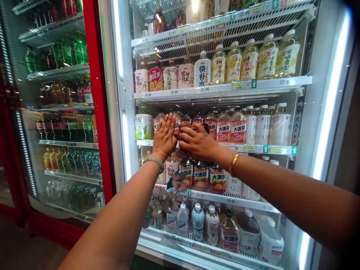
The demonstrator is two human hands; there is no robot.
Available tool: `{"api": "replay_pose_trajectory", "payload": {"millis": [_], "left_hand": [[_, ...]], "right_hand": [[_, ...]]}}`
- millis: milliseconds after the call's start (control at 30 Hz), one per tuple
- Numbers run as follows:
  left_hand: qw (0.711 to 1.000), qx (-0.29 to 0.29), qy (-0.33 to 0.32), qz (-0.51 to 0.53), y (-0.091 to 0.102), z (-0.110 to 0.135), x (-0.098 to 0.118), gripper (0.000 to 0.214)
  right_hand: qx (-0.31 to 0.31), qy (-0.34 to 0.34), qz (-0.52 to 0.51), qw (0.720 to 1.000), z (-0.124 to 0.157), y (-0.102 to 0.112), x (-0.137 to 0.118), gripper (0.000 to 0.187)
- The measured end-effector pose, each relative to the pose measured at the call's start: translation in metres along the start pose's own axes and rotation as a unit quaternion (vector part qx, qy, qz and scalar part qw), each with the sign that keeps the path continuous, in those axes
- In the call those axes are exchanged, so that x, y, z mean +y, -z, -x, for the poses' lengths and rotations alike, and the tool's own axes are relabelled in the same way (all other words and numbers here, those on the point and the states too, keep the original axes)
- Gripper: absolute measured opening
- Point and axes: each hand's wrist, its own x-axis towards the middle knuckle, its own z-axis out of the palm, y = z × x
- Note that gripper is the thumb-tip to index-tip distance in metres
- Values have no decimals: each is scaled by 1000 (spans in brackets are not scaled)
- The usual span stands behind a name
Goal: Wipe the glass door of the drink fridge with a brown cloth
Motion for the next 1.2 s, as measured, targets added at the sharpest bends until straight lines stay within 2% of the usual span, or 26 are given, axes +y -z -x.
{"api": "replay_pose_trajectory", "payload": {"millis": [67,100,133,200,267,300,367,433,500,567,600,667,733,767,833,900,967,1033,1100,1200], "left_hand": [[1000,5,18,-4,-1,0,0,71],[999,16,38,-8,-2,0,0,72],[998,28,61,-13,-3,1,-1,74],[995,44,92,-16,-4,2,0,75],[994,36,99,-11,-4,3,-1,72],[995,27,99,-7,-3,4,-2,70],[996,4,90,-5,3,6,-8,66],[998,-28,51,-9,12,8,-20,66],[998,-60,-13,-17,22,9,-34,66],[995,-78,-64,-22,30,9,-46,67],[993,-81,-77,-22,31,9,-50,67],[994,-76,-73,-13,31,10,-53,67],[998,-58,-38,0,27,11,-51,67],[999,-49,-17,4,25,13,-49,67],[999,-43,13,10,24,17,-48,67],[998,-63,16,14,26,22,-50,68],[996,-86,9,18,31,25,-58,68],[996,-83,23,25,35,26,-69,68],[996,-65,57,30,39,25,-80,68],[992,-62,107,19,41,22,-91,68]], "right_hand": [[-10,65,-2,998,6,9,15,23],[-15,61,2,998,3,12,22,24],[-20,30,9,999,-3,13,26,24],[-17,-85,20,996,-23,9,25,24],[-5,-187,16,982,-42,-1,11,25],[1,-205,9,979,-49,-7,3,26],[7,-175,-6,985,-51,-15,-9,27],[8,-94,-21,995,-42,-17,-10,24],[8,-15,-32,999,-34,-13,3,21],[8,2,-29,1000,-37,-9,19,21],[8,-24,-22,999,-44,-9,24,23],[11,-121,-8,993,-66,-12,27,26],[15,-199,-4,980,-87,-21,17,29],[15,-210,-5,978,-93,-26,10,30],[10,-177,-13,984,-92,-32,-5,31],[4,-94,-31,995,-77,-33,-10,29],[2,-9,-50,999,-62,-29,-4,26],[0,26,-60,998,-62,-25,10,27],[3,-30,-60,998,-79,-24,21,28],[29,-197,-67,978,-119,-34,17,30]]}}
